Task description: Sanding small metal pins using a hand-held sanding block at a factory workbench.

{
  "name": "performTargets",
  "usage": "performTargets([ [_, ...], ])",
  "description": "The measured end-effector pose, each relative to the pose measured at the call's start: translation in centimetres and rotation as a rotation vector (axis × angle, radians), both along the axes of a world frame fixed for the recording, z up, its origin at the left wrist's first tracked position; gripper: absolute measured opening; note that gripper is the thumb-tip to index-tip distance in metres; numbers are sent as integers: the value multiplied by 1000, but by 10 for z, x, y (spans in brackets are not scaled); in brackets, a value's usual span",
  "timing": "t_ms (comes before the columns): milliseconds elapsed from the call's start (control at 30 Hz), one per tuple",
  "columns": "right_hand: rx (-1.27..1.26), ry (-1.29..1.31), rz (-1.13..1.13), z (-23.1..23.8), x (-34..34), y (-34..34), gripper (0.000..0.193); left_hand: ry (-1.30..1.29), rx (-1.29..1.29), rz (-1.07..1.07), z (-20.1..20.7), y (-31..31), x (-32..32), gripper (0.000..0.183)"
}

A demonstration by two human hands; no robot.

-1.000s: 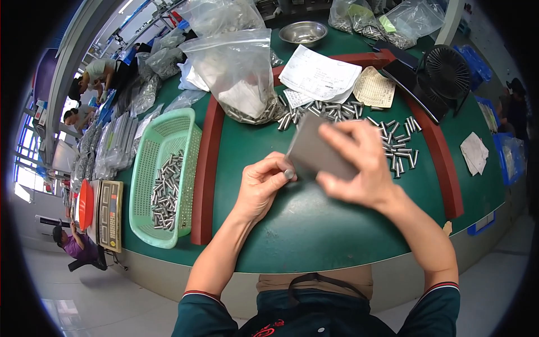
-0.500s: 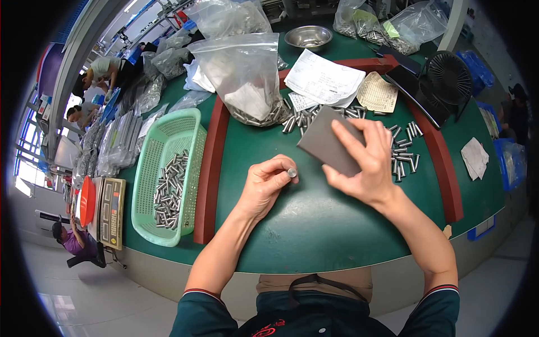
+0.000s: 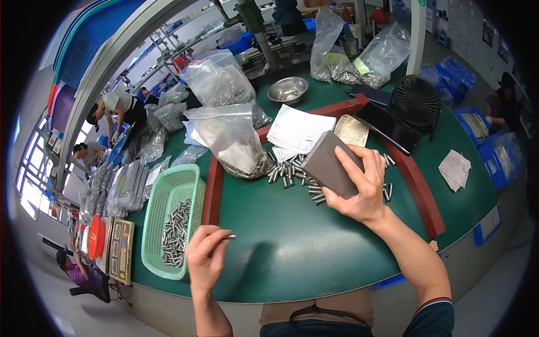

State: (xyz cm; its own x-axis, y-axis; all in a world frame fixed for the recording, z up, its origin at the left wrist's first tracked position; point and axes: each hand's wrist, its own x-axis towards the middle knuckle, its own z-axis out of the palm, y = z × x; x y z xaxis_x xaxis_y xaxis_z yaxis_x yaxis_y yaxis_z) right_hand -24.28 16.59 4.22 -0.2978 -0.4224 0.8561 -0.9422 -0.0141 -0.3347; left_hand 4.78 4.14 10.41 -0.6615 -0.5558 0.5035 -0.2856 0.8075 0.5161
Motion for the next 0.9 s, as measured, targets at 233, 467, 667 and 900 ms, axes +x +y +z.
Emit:
performTargets([
  [233,-230,-221,-63,2,-38,-1,64,-248,-343,386,2,-56,86,19],
  [467,-594,-694,43,24,-73,11,59,-131,-419,579,0,-76,82,32],
  [667,-562,-645,47,11,-83,19,59,-128,-391,171,-10,-13,-49,29],
  [900,-553,-599,-7,8,-85,15,57,-183,-351,-351,-37,30,-141,27],
])
